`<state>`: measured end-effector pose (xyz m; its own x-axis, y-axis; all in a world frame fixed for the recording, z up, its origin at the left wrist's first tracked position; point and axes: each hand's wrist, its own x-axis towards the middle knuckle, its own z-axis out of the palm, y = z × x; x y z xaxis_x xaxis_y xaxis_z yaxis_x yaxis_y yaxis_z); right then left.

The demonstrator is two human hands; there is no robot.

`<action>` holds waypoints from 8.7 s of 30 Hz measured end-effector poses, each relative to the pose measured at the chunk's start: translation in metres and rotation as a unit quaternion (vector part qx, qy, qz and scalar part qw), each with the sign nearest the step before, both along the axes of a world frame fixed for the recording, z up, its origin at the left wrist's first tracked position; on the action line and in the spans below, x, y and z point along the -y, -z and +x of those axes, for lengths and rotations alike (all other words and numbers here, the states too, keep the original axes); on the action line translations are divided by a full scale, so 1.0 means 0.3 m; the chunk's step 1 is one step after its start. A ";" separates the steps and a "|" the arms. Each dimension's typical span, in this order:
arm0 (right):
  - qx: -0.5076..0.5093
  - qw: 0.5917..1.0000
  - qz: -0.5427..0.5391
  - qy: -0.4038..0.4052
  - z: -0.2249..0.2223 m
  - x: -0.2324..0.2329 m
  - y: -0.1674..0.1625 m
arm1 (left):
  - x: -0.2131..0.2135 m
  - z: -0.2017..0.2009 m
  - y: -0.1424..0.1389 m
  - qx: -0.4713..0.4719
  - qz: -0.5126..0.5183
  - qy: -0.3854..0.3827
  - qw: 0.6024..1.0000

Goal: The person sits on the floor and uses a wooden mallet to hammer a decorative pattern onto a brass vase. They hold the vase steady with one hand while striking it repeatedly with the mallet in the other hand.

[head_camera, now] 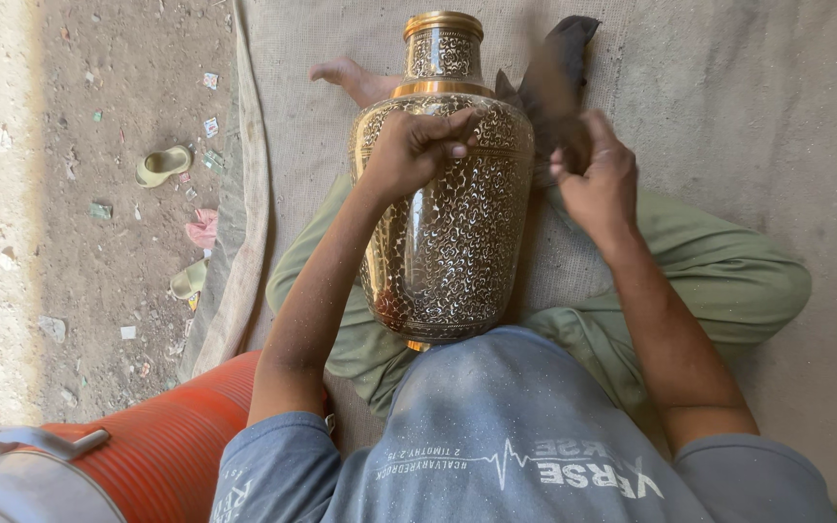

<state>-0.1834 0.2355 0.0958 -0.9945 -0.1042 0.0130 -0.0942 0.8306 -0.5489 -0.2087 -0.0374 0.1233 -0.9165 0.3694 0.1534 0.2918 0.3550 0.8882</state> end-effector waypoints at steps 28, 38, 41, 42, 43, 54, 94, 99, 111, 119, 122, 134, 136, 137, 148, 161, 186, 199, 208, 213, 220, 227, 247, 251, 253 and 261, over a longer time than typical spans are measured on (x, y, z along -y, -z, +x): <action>0.064 0.997 -0.043 -0.003 -0.024 0.057 -0.002 | 0.039 0.139 0.091 -0.040 0.060 -0.166 0.983; 0.053 0.991 -0.027 -0.120 -0.167 0.108 -0.179 | 0.036 0.149 0.110 -0.043 0.063 -0.190 0.979; 0.072 0.990 0.016 -0.118 -0.160 0.139 -0.210 | 0.043 0.147 0.111 -0.054 0.040 -0.190 0.979; 0.055 0.983 0.107 -0.140 -0.156 0.148 -0.216 | 0.046 0.146 0.111 -0.059 0.029 -0.190 0.980; 0.037 0.967 0.196 -0.158 -0.152 0.154 -0.221 | 0.047 0.146 0.110 -0.062 0.040 -0.188 0.979; 0.059 0.985 0.090 -0.135 -0.139 0.151 -0.183 | 0.051 0.147 0.104 -0.052 0.045 -0.179 0.982; 0.097 0.989 0.075 -0.086 -0.096 0.090 -0.150 | 0.033 0.113 0.078 0.026 0.044 -0.149 0.988; 0.028 0.994 -0.005 -0.108 -0.094 0.077 -0.156 | 0.030 0.115 0.063 0.001 0.101 -0.130 0.986; 0.098 0.992 0.064 -0.049 -0.083 0.048 -0.136 | 0.028 0.105 0.048 -0.004 0.073 -0.121 0.990; 0.075 0.938 -0.338 -0.012 -0.104 0.085 -0.081 | 0.035 0.095 0.054 -0.003 0.052 -0.127 0.990; 0.016 0.995 -0.093 -0.036 -0.084 0.103 -0.096 | 0.033 0.090 0.043 0.027 0.039 -0.122 0.991; -0.017 0.982 0.138 -0.125 -0.085 0.077 -0.070 | 0.003 0.259 0.144 -0.076 0.099 -0.305 0.944; 0.019 0.987 0.105 -0.120 -0.116 0.095 -0.079 | -0.013 0.268 0.172 -0.093 0.106 -0.328 0.934; 0.033 0.977 0.164 -0.134 -0.140 0.107 -0.093 | -0.013 0.265 0.181 -0.081 0.104 -0.336 0.933; -0.004 0.930 0.241 -0.277 -0.234 0.256 -0.414 | -0.034 0.265 0.171 -0.098 0.088 -0.374 0.918; -0.107 0.933 0.190 -0.287 -0.190 0.229 -0.415 | -0.052 0.265 0.166 -0.084 0.110 -0.362 0.922; -0.102 0.958 0.076 -0.256 -0.165 0.175 -0.358 | -0.071 0.253 0.165 -0.059 0.124 -0.339 0.931; -0.092 0.970 0.002 -0.226 -0.138 0.156 -0.349 | -0.076 0.254 0.155 -0.077 0.125 -0.340 0.929; -0.204 0.926 0.206 -0.241 -0.103 0.156 -0.340 | -0.078 0.257 0.151 -0.058 0.136 -0.338 0.929; -0.168 0.947 0.144 -0.234 -0.097 0.167 -0.345 | -0.072 0.258 0.146 -0.038 0.161 -0.321 0.933; -0.183 0.927 0.224 -0.238 -0.093 0.169 -0.341 | -0.069 0.254 0.158 -0.054 0.137 -0.337 0.930; -0.140 0.951 0.154 -0.230 -0.092 0.179 -0.331 | -0.047 0.253 0.169 -0.071 0.077 -0.345 0.933; -0.149 0.924 0.236 -0.261 -0.158 0.259 -0.384 | -0.032 0.256 0.171 -0.104 0.148 -0.357 0.916; -0.074 0.966 0.092 -0.232 -0.148 0.235 -0.362 | -0.021 0.269 0.164 -0.100 0.106 -0.362 0.921; -0.094 0.923 0.297 -0.225 -0.146 0.203 -0.351 | -0.019 0.271 0.160 -0.068 0.093 -0.364 0.924; -0.005 0.969 0.159 -0.189 -0.158 0.163 -0.294 | -0.043 0.300 0.173 -0.079 0.124 -0.343 0.928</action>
<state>-0.2308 0.1867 0.1841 -0.8843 -0.4615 -0.0708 -0.4288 0.8628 -0.2676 -0.1188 -0.0244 0.0715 -0.8817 -0.3567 0.3090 0.2073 0.2954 0.9326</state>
